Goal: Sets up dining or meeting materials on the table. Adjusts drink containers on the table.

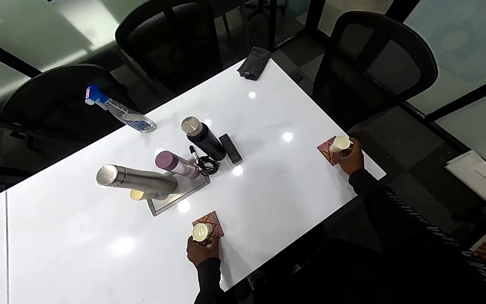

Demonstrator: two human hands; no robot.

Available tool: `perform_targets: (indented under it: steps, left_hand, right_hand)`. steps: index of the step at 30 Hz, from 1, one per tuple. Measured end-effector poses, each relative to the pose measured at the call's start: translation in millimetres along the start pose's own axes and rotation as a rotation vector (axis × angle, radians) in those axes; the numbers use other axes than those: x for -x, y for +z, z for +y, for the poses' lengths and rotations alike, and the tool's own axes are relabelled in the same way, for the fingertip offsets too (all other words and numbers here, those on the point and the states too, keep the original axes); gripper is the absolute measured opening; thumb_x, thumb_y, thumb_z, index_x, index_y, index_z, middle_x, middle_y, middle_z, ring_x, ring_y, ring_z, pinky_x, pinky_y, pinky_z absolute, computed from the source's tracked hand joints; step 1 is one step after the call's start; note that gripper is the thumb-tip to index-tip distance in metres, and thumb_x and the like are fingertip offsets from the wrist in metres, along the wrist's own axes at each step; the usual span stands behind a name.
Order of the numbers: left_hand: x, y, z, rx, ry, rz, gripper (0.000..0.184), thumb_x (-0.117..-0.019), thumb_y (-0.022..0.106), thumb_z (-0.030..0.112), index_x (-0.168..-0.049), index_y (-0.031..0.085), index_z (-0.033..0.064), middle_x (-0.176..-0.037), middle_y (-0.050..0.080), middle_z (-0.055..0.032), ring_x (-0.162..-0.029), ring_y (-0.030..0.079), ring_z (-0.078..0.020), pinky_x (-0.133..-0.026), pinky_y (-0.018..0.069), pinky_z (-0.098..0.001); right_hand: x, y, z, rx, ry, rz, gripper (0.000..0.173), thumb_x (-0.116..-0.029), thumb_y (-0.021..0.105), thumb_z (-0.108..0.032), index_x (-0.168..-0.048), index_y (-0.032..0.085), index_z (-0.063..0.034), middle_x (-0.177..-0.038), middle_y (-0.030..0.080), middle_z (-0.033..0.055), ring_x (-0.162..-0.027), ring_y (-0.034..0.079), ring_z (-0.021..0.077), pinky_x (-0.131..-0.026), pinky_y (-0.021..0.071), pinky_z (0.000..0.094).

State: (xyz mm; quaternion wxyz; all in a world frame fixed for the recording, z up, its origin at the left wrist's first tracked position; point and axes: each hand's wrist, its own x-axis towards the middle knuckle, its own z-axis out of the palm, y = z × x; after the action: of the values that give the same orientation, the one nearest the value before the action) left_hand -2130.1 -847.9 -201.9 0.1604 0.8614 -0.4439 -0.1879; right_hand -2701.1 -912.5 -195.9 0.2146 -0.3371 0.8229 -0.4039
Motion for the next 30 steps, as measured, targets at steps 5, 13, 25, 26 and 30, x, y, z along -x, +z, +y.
perform_targets:
  steps: [5,13,25,26,30]
  left_hand:
    - [3,3,-3,0.018,-0.021,0.009,0.095,-0.0713,0.094,0.023,-0.144,0.044,-0.0112,-0.127,0.063,-0.0324,-0.122,0.059,-0.0476,-0.107,0.0447,-0.0593]
    - [15,-1,4,0.025,-0.134,-0.033,0.096,-0.0746,0.093,0.030,-0.147,0.044,-0.0085,-0.134,0.059,-0.0334,-0.128,0.056,-0.0478,-0.110,0.0434,-0.0583]
    - [67,-112,-16,-0.059,-0.173,-0.566,0.078,-0.0904,0.079,0.043,-0.145,0.051,-0.0050,-0.141,0.058,-0.0278,-0.135,0.056,-0.0383,-0.115,0.0425,-0.0532]
    - [78,-133,-24,-0.047,-0.134,-0.598,0.072,-0.0925,0.077,0.042,-0.142,0.054,-0.0049,-0.138,0.061,-0.0260,-0.132,0.058,-0.0370,-0.113,0.0433,-0.0530]
    - [120,-210,-88,-0.042,-0.085,-0.574,0.058,-0.0955,0.074,0.038,-0.133,0.062,-0.0039,-0.127,0.069,-0.0217,-0.122,0.065,-0.0337,-0.109,0.0481,-0.0517]
  right_hand:
    - [20,-16,10,-0.021,0.056,0.000,0.116,-0.0731,0.091,-0.006,-0.160,0.015,-0.0047,-0.151,0.045,0.0293,-0.129,0.056,0.0444,-0.099,0.0525,0.0579]
    - [96,-81,41,0.089,0.109,-0.106,0.121,-0.0716,0.094,-0.009,-0.162,0.012,-0.0039,-0.152,0.041,0.0332,-0.127,0.057,0.0493,-0.098,0.0536,0.0609]
    - [245,-138,18,0.115,-0.070,-0.432,0.100,-0.0813,0.082,-0.026,-0.161,0.024,-0.0068,-0.151,0.048,0.0249,-0.130,0.057,0.0410,-0.100,0.0533,0.0557]
    - [261,-137,6,0.119,-0.097,-0.493,0.093,-0.0837,0.080,-0.026,-0.159,0.029,-0.0054,-0.150,0.049,0.0237,-0.130,0.057,0.0390,-0.102,0.0526,0.0538]
    - [334,-126,-37,0.123,-0.284,-0.764,0.071,-0.0887,0.074,-0.033,-0.147,0.048,-0.0027,-0.142,0.059,0.0194,-0.125,0.062,0.0308,-0.105,0.0524,0.0454]
